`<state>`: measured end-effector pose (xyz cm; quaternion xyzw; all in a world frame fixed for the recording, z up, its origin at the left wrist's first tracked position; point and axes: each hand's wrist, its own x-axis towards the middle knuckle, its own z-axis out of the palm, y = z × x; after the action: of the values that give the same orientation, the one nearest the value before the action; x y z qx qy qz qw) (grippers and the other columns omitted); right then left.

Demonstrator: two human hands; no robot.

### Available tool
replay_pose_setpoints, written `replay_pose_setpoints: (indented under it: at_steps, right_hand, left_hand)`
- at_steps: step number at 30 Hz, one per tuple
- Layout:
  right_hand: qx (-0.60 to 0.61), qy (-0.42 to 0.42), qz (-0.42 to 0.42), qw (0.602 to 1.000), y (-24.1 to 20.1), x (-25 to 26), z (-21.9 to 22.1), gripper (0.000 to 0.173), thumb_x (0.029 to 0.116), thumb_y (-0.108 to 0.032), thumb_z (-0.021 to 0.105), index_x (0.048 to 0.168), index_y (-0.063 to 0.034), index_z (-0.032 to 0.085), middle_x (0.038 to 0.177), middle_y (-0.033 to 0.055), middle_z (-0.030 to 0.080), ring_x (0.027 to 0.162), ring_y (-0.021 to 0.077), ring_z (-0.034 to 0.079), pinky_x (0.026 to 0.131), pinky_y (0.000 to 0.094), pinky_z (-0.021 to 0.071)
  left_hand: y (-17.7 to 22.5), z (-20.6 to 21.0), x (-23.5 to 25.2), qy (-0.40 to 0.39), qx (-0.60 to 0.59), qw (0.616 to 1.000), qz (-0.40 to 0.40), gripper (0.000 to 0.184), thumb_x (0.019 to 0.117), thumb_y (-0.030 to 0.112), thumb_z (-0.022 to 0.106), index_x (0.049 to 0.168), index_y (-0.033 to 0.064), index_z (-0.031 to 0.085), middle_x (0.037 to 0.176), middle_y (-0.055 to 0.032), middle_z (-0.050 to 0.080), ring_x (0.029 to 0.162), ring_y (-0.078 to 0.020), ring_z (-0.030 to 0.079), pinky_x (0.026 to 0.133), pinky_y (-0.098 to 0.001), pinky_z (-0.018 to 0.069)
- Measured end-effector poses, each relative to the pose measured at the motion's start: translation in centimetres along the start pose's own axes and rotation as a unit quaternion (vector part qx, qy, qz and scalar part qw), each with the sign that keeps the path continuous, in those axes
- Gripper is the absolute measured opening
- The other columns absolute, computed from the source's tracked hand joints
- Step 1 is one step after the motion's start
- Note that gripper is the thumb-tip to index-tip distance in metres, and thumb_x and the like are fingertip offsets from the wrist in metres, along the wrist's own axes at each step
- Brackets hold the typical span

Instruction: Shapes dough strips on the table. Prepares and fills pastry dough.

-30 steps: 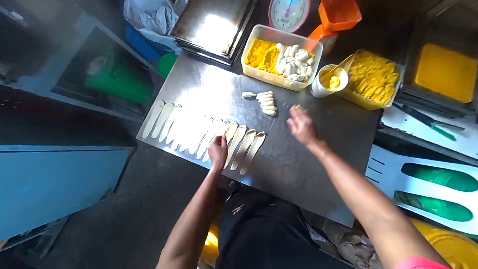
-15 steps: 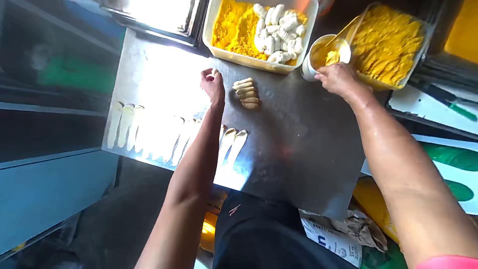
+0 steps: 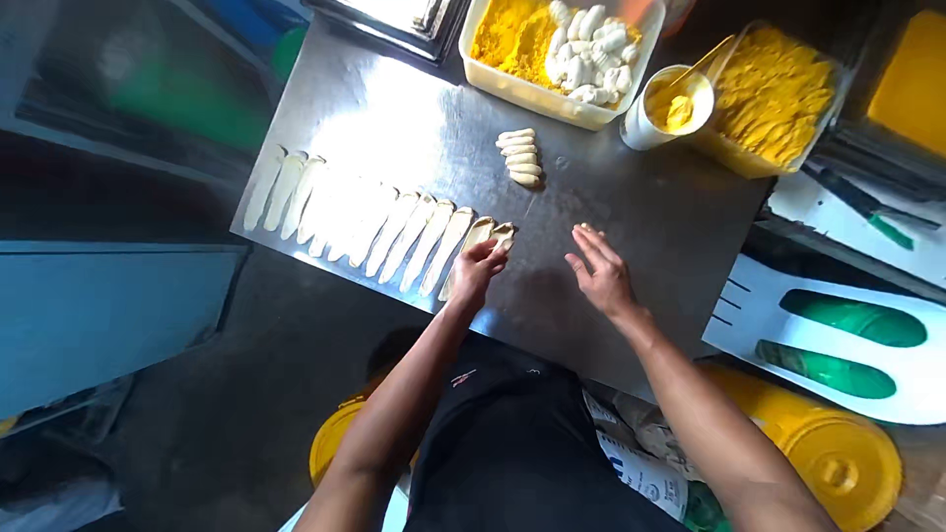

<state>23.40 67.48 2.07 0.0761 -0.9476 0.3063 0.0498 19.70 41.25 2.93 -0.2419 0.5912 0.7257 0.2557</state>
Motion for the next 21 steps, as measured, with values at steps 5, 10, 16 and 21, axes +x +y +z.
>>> replay_pose_setpoints:
  at_steps: [5, 10, 16, 21]
  right_hand:
    - [0.216, -0.03, 0.1, 0.971, -2.8, -0.9, -1.2, 0.031, 0.1015, -0.021, 0.065, 0.129, -0.0085, 0.071, 0.132, 0.0041, 0.07, 0.122, 0.0144, 0.066, 0.104, 0.0366, 0.0573]
    - [0.369, -0.058, 0.18, 0.91, -1.2, 3.5, -2.2, 0.031, 0.1021, -0.014, 0.062, 0.13, -0.0032, 0.067, 0.127, 0.0095, 0.072, 0.117, 0.0212, 0.069, 0.103, 0.0386, 0.0571]
    - [0.529, -0.233, 0.287, 0.764, -1.4, 8.6, 1.6, 0.031, 0.1064, -0.018, 0.055, 0.128, 0.0012, 0.066, 0.124, 0.014, 0.072, 0.111, 0.0256, 0.071, 0.098, 0.0421, 0.0592]
    - [0.464, -0.283, 0.395, 0.741, 3.5, 12.1, 6.2, 0.041, 0.107, -0.035, 0.054, 0.117, 0.0013, 0.069, 0.107, 0.0115, 0.076, 0.092, 0.0217, 0.075, 0.085, 0.04, 0.0629]
  left_hand:
    - [0.7, 4.4, 0.7, -0.037, -0.056, 0.998, 0.011, 0.035, 0.0969, 0.006, 0.069, 0.13, 0.0009, 0.061, 0.112, -0.015, 0.071, 0.094, -0.0227, 0.074, 0.088, -0.0394, 0.0624]
    - [-4.1, 4.2, 5.3, 0.066, -0.023, 0.996, -0.046, 0.028, 0.096, 0.012, 0.072, 0.118, -0.0041, 0.067, 0.107, -0.0179, 0.072, 0.09, -0.0252, 0.074, 0.083, -0.0425, 0.0636]
    - [-3.6, 4.3, 5.3, 0.058, -0.005, 0.996, -0.065, 0.027, 0.097, 0.006, 0.069, 0.121, -0.0041, 0.064, 0.112, -0.0173, 0.07, 0.095, -0.0233, 0.072, 0.087, -0.0401, 0.0619]
    - [-4.5, 3.8, 4.3, 0.059, 0.052, 0.996, -0.051, 0.032, 0.094, 0.004, 0.07, 0.126, 0.0033, 0.066, 0.114, -0.0154, 0.071, 0.095, -0.0236, 0.072, 0.085, -0.0423, 0.0616]
